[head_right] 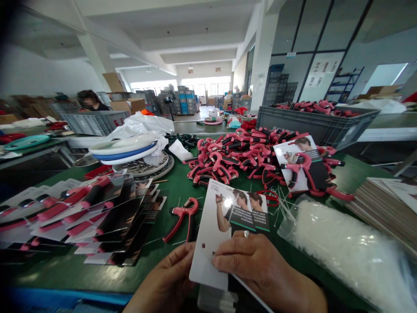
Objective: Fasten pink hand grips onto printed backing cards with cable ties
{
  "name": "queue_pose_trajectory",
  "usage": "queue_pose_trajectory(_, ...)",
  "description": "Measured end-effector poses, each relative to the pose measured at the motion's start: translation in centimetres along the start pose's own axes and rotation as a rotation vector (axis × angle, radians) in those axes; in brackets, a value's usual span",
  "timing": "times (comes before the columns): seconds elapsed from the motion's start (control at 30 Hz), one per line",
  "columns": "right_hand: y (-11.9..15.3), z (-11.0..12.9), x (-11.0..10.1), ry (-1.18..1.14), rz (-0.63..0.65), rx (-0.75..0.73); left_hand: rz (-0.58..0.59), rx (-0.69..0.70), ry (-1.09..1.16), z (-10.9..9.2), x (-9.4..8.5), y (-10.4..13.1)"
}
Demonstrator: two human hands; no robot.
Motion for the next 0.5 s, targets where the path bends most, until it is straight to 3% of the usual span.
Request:
queue_pose_trajectory(0.17,0.5,0.2,-0.1,0.061,-0.040,-0.053,-0.053,0.116,0.019,0.2,0.5,-1.3)
queue_pose_trajectory(0.5,1.6,1.6,-1.6,0.188,-0.189,0.046,-0.083,0.222,0.014,-0.4,2.3,-2.2)
Point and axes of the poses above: each hand's wrist, its own y-axis away from the middle knuckle, its own x-axis out of the palm, z = x × y, the point moved 9 cm from there along -y, towards the middle knuckle, and after that the axes turned 7 degrees about -y, right-handed, at the moved point
